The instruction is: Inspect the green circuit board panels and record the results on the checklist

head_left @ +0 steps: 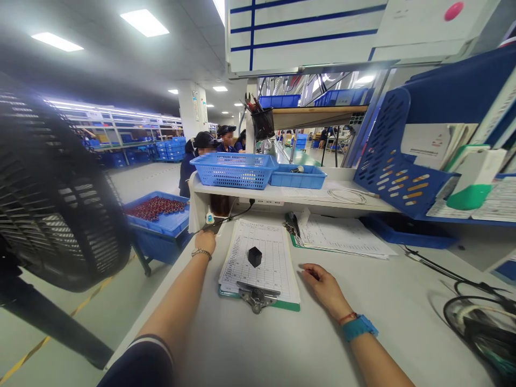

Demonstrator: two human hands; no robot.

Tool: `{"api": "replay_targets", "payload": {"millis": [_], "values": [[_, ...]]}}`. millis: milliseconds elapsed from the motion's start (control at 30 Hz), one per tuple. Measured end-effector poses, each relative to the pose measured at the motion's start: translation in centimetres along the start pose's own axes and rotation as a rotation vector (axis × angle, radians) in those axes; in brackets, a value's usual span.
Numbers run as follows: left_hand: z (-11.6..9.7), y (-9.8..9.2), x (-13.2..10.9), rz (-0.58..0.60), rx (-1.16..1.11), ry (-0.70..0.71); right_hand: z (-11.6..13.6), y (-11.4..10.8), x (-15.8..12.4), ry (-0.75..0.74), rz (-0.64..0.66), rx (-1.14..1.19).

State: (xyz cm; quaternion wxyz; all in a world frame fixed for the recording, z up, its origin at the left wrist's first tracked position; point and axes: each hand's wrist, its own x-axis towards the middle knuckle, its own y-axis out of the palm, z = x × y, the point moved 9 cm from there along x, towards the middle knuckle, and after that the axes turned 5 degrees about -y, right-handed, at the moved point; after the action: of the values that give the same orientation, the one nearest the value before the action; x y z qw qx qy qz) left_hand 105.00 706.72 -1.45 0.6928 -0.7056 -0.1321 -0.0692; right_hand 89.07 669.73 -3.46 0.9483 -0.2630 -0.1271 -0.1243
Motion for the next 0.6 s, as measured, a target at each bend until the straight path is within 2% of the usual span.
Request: {"api": "replay_targets", "payload": {"millis": [400, 500, 600], "values": [[-0.1, -1.1, -0.9, -0.051, -0.003, -0.02, 0.5, 0.0, -0.1, 0.008, -0.003, -0.004], [-0.8, -1.6, -1.3, -0.07, -0.007, 0.023, 0.5, 0.1, 0.0, 0.006, 0.006, -0.005], [-2.2, -1.9, -1.7, -0.073, -0.029, 0.131, 0.6, 0.1, 0.0, 0.005, 0.008, -0.01]]}}
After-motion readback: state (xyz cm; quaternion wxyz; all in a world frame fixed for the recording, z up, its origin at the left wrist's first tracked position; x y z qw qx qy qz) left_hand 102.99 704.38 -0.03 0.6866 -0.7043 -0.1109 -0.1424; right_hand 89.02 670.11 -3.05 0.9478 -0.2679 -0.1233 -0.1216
